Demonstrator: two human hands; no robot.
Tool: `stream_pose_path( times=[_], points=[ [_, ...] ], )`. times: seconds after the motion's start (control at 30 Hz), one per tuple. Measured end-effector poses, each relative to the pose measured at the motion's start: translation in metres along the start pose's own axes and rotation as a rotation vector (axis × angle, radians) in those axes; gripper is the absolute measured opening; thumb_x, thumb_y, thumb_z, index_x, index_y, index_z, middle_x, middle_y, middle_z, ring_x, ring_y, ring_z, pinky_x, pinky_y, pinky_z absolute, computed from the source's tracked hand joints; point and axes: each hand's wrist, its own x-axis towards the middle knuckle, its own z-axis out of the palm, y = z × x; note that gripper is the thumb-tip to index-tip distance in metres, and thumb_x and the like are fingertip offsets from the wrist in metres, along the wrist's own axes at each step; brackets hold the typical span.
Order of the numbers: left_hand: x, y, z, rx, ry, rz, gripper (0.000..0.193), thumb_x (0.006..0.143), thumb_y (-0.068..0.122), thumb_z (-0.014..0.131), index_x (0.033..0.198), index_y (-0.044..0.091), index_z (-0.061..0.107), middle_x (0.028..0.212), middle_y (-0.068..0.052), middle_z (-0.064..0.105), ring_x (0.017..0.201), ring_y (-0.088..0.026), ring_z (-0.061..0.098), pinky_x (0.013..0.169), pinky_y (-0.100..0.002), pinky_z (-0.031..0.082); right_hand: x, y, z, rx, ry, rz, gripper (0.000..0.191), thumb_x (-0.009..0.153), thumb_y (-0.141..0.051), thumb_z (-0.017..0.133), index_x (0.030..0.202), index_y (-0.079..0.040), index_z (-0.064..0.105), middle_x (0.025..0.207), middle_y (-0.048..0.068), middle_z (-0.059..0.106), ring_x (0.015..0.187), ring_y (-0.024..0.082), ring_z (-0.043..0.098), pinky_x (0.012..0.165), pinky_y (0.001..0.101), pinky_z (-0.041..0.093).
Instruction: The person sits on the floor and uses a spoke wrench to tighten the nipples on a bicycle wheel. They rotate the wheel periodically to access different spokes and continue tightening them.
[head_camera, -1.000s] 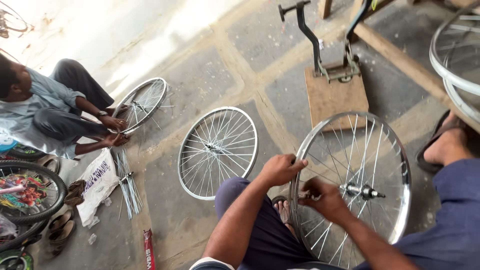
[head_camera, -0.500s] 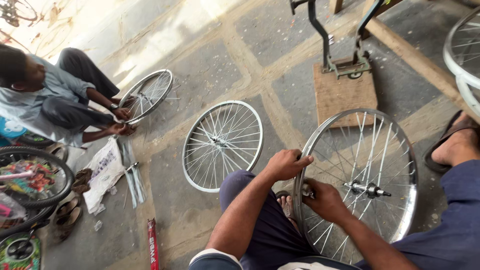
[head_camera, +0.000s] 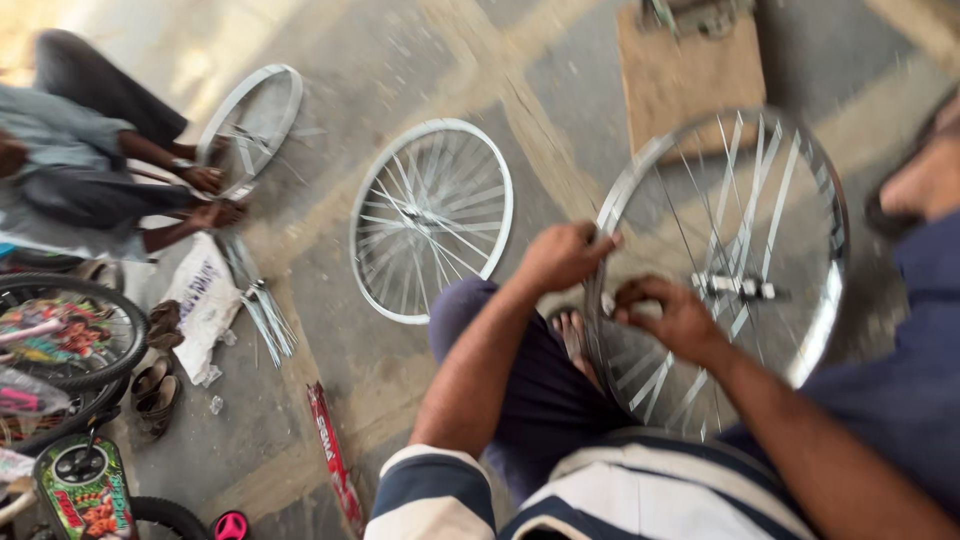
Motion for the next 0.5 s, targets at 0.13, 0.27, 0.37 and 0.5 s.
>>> stream_pose_path(
  times=[0.13,0.27,0.37,0.5],
  points=[
    [-0.003,-0.003,-0.003,0.019,0.012,0.032,0.058,0.096,0.06,0.057,0.087,0.003,0.068,0.072,-0.021,0.069,0.076,-0.041,0.07,0.07,-0.053,0.052,-0.002,-0.006,0.007,-0.436,0.031,0.262,0.043,0.077,-0.026,0.09,0.113,-0.009,0.072,0.091,0.01,0.075,0.086,0.024,0.072,0.081,0.0375,0.058],
    [-0.01,-0.003,-0.012,-0.069,0.002,0.084,0.058,0.098,0.058,0.057,0.084,0.003,0.067,0.069,-0.017,0.068,0.065,-0.032,0.071,0.061,-0.048,0.052,-0.004,-0.006,0.008,-0.28,0.047,0.0,0.05,0.075,-0.018,0.087,0.119,-0.002,0.069,0.097,0.014,0.074,0.086,0.027,0.072,0.079,0.0402,0.057],
    [-0.013,0.001,-0.018,-0.084,-0.021,0.069,0.057,0.099,0.056,0.056,0.082,0.002,0.065,0.065,-0.015,0.066,0.061,-0.026,0.068,0.058,-0.044,0.05,-0.002,-0.013,0.003,0.133,0.041,-0.163,0.018,0.094,-0.023,0.082,0.106,-0.012,0.074,0.111,0.013,0.073,0.107,0.029,0.071,0.096,0.0422,0.056],
    [-0.015,0.006,-0.021,-0.089,-0.047,0.059,0.057,0.1,0.057,0.055,0.083,0.004,0.066,0.065,-0.013,0.065,0.059,-0.023,0.067,0.054,-0.042,0.05,0.004,-0.03,0.005,-0.302,-0.008,0.255,0.04,0.079,-0.029,0.085,0.111,-0.009,0.071,0.098,0.009,0.077,0.094,0.022,0.076,0.089,0.0396,0.061]
  ],
)
